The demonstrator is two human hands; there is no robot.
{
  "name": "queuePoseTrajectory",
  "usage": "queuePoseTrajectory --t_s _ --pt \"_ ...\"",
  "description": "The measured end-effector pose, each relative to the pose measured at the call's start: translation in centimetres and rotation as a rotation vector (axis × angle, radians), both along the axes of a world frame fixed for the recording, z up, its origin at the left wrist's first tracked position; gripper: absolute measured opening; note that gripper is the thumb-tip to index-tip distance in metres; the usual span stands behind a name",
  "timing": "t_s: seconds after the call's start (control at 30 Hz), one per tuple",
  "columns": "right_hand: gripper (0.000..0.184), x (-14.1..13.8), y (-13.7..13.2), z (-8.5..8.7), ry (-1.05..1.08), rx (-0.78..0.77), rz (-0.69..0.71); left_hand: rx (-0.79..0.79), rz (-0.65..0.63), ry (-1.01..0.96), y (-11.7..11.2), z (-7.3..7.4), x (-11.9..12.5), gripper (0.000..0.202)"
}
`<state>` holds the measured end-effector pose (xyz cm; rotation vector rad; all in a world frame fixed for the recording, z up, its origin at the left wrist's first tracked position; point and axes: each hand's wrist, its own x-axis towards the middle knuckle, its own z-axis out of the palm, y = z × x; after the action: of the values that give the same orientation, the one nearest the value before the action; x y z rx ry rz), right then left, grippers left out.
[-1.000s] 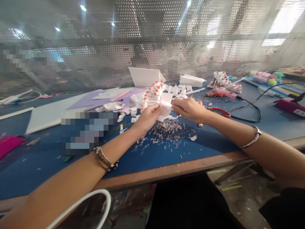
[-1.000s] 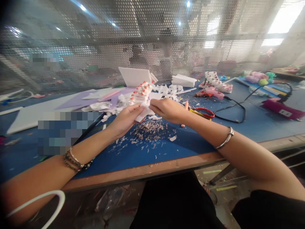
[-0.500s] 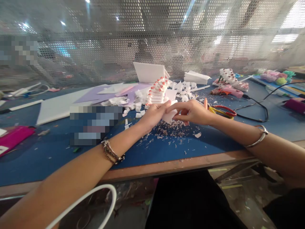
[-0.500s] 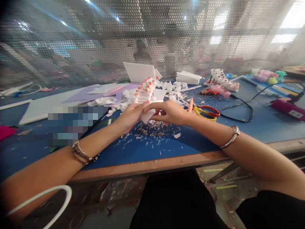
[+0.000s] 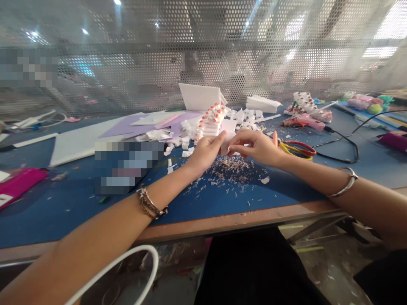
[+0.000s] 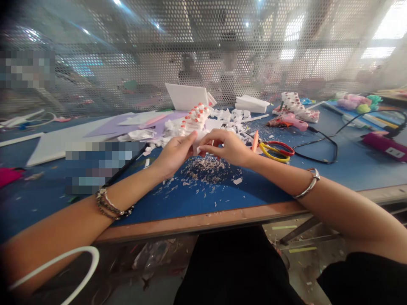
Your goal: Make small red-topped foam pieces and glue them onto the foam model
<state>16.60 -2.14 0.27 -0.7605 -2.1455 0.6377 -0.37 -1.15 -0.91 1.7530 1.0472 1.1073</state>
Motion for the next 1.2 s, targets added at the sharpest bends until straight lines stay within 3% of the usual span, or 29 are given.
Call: queuePoseTrajectory --t_s 0.13,0.43,0.53,0.67,0.9,1.2 --pt "0.02 0.16 0.22 0.1 -0.047 0.088 -0.046 0.076 -0.043 0.028 0.04 -0.15 -0.03 0.047" --pt "0.016 0.54 0.08 0.73 -0.211 0.288 -0.181 0.082 -0.029 0.041 0.42 -0.5 -0.23 0.036" --pt "0.017 0.66 0.24 0.82 -0.214 0.328 -0.164 0.12 -0.037 0.064 0.5 -0.34 -0.37 0.035" --pt "0.017 0.81 0.58 0.72 -0.167 0.288 -0.143 0.178 -0.038 0.129 0.47 -0.13 -0.41 0.038" --pt "0.014 0.88 0.56 0.76 -0.177 0.332 -0.175 0.144 -0.102 0.07 0.52 -0.16 -0.34 0.035" --pt "0.02 1.02 0.76 0.87 -0.107 0.207 -0.175 0.157 -0.103 0.113 0.28 0.15 -0.45 0.032"
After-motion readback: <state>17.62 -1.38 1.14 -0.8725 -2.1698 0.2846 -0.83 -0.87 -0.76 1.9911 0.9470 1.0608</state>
